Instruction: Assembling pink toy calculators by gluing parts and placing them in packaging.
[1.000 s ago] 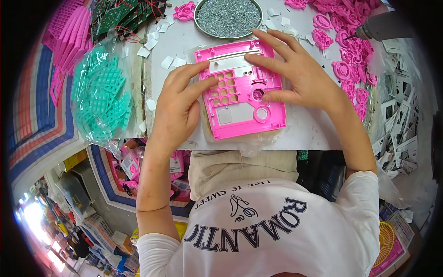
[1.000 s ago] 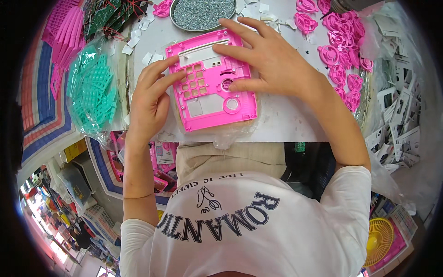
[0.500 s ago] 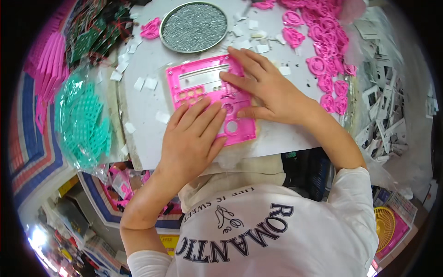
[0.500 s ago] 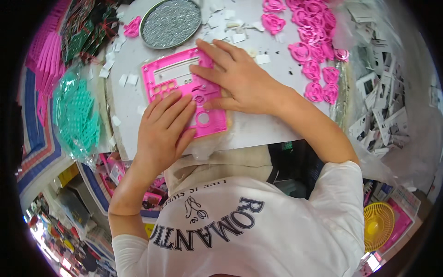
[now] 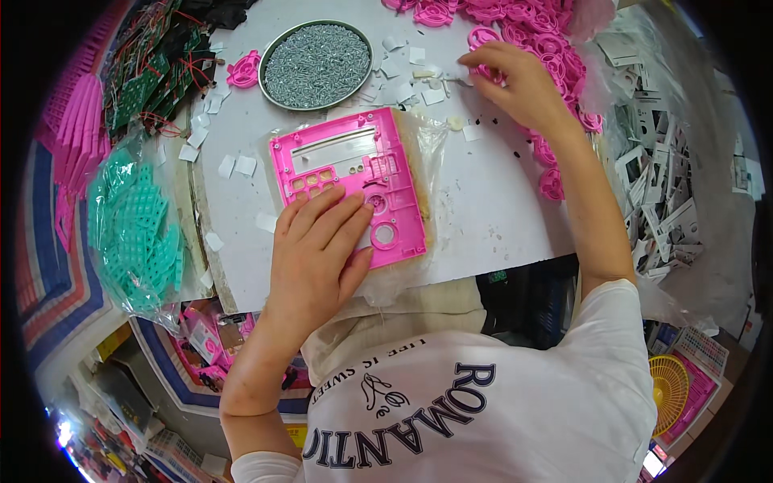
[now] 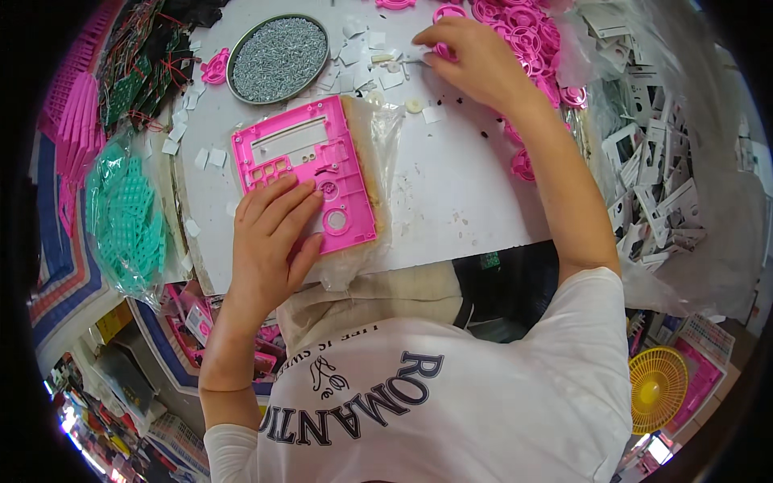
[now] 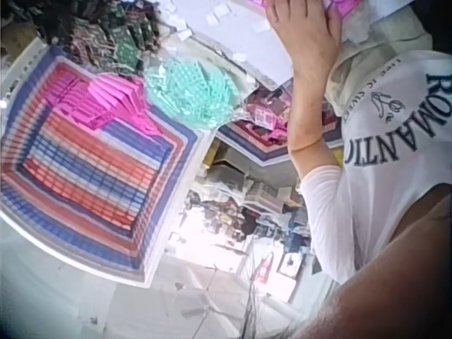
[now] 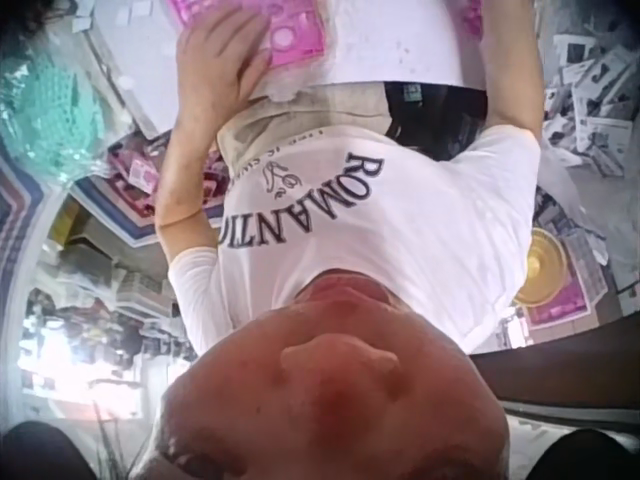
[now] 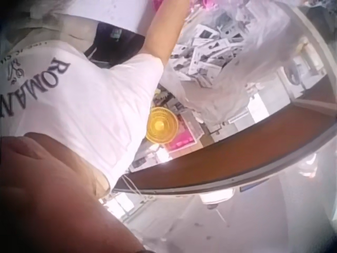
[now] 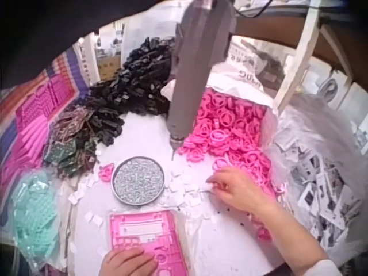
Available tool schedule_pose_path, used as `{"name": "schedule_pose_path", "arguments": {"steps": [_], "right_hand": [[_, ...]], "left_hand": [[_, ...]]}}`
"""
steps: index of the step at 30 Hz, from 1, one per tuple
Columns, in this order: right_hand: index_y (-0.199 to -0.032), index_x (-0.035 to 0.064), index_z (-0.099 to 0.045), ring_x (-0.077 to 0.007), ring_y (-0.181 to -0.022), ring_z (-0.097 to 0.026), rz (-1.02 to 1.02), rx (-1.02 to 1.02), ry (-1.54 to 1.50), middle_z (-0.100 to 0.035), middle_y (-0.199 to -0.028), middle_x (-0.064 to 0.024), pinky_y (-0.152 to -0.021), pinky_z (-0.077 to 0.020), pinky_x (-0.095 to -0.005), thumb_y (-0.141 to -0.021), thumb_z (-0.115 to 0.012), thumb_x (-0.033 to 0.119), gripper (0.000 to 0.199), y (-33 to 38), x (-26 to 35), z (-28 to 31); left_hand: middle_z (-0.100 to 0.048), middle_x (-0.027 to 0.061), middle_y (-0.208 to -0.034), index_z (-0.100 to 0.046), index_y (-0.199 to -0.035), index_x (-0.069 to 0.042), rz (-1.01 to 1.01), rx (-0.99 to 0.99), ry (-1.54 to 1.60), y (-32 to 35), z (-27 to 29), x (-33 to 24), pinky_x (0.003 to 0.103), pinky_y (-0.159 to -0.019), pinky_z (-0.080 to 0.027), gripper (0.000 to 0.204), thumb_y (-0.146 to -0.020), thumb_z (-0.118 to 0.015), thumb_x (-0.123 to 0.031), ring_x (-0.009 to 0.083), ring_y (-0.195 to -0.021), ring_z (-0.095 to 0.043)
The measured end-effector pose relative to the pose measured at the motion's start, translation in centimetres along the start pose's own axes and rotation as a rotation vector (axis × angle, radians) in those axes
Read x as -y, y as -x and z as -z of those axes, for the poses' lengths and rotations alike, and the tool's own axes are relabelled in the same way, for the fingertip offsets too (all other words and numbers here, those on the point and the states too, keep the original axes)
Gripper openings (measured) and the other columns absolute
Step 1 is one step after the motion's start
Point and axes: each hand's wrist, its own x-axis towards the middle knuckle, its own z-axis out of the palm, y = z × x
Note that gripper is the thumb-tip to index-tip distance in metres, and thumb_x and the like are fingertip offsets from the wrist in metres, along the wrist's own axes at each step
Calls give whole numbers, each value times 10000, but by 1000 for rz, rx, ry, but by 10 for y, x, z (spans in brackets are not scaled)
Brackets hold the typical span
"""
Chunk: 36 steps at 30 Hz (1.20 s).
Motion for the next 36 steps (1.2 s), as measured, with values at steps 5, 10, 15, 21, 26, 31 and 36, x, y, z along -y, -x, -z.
{"name": "schedule_pose_path", "arguments": {"steps": [5, 10, 15, 21, 26, 31, 36], "right_hand": [[-1003, 45, -720, -297, -857, -670, 11, 121, 0, -682, -949, -109, -766, -535, -402, -845, -682, 150, 194, 20, 33, -14], [-995, 35, -719, -264, -788, -689, -54, -6, -87, -699, -926, -108, -711, -555, -361, -849, -689, 107, 166, 39, 39, -25], [-1071, 16, -727, -170, -758, -707, -194, 53, -692, -723, -919, -101, -654, -557, -286, -884, -672, 55, 199, 51, 91, -20], [-1022, -9, -708, -144, -731, -683, 71, -41, -787, -722, -911, -94, -638, -551, -277, -846, -709, -28, 177, 78, 159, -28], [-923, -1, -669, -262, -869, -670, 45, -34, -625, -699, -978, -120, -718, -548, -340, -821, -735, -10, 122, 82, 167, -36], [-869, 7, -652, -413, -1211, -490, 259, -91, -29, -620, -1218, -144, -943, -480, -466, -761, -750, 41, 150, 46, 156, -44], [-900, -5, -640, -417, -1245, -462, 254, -30, 62, -588, -1260, -134, -939, -471, -483, -748, -740, 36, 186, 39, 158, -59]], "left_hand": [[-638, 108, -1306, -659, -1241, -57, 13, -20, 2, 1, -1, -2, 490, -1070, -381, 472, -782, -735, -139, 331, -1274, -540], [-632, 143, -1276, -670, -1226, -62, 7, -48, 56, -2, 4, -4, 452, -1031, -426, 449, -781, -726, -80, 353, -1230, -564], [-692, 107, -984, -692, -1088, -19, 372, -165, 596, -18, 16, -34, 285, -697, -503, 179, -917, -672, -68, 163, -832, -646], [-627, 21, -664, -648, -842, -2, 317, 38, 789, -7, 7, -27, 257, -532, -440, 199, -1002, -611, -114, 76, -571, -535], [-661, 71, -804, -663, -903, -23, 300, -62, 560, 9, 3, -39, 332, -619, -484, 84, -941, -664, -98, 224, -670, -606], [-619, 102, -1220, -653, -1091, -64, 182, -267, -16, 2, 1, -3, 454, -967, -381, 290, -834, -731, -173, 317, -1141, -558], [-593, 87, -1303, -658, -1124, -80, 262, -222, -66, 4, -7, -1, 485, -1055, -292, 351, -817, -741, -227, 293, -1271, -501]]}}
